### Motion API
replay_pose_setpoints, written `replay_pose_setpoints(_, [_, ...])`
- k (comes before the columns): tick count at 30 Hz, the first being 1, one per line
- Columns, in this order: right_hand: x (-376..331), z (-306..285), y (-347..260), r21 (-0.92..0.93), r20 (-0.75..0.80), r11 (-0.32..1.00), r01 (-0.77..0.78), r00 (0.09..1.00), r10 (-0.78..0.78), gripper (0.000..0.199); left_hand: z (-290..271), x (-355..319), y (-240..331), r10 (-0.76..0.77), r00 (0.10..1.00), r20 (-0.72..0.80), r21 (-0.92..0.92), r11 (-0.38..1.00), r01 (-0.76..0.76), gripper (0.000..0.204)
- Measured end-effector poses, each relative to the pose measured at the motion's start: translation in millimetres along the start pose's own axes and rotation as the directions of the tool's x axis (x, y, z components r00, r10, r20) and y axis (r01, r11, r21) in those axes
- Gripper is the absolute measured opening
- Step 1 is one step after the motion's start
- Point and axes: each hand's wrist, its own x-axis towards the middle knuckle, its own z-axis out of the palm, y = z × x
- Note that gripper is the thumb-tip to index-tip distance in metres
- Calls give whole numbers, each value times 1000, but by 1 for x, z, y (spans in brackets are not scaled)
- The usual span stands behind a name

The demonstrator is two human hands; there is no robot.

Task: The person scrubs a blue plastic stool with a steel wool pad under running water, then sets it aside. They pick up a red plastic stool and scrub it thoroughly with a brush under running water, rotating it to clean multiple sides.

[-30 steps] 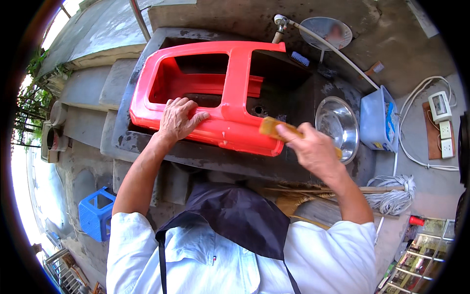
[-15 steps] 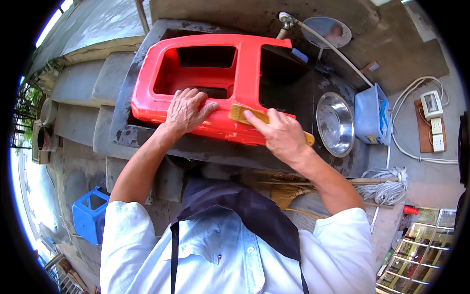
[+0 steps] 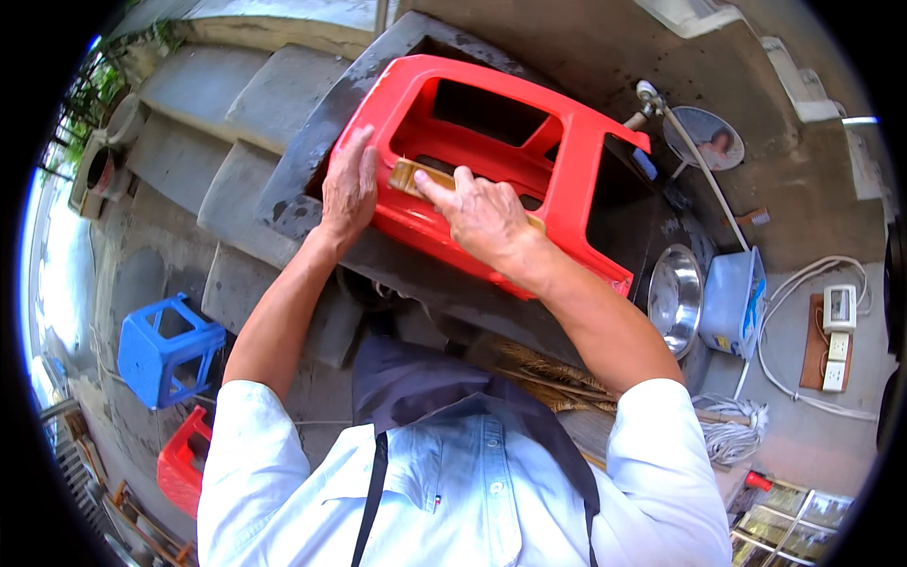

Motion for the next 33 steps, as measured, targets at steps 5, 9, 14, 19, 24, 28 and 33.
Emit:
replay_pose_setpoints(5, [-63,-6,22,25,-19,999,-48,999,49,58,-3,-17,-58,-134,990,-45,-147,981,126,51])
replay_pose_setpoints(9, [-92,-22,23,-35,104,998,-54,993,57,62,4,-24,-58,-109,990,-87,-231,969,86,48])
replay_pose_setpoints(14, [52,7,-24,-38,109,995,96,990,-92,56,8,-26,-55,-187,970,-157,-293,947,135,44])
replay_pose_setpoints(19, [148,27,9,2,-39,1000,19,999,-19,45,15,-19,-54,-206,962,-178,-347,928,134,44])
replay_pose_setpoints(24, [98,-1,-15,82,206,993,80,974,-95,53,14,-26,-55,-156,955,-254,-234,968,95,45])
replay_pose_setpoints(28, [179,17,52,24,197,992,-127,973,120,48,12,-22,-54,-168,961,-222,-241,964,113,44])
replay_pose_setpoints(33, [227,39,154,93,77,965,-246,968,239,49,17,-19,-46,-194,959,-205,-293,948,129,44])
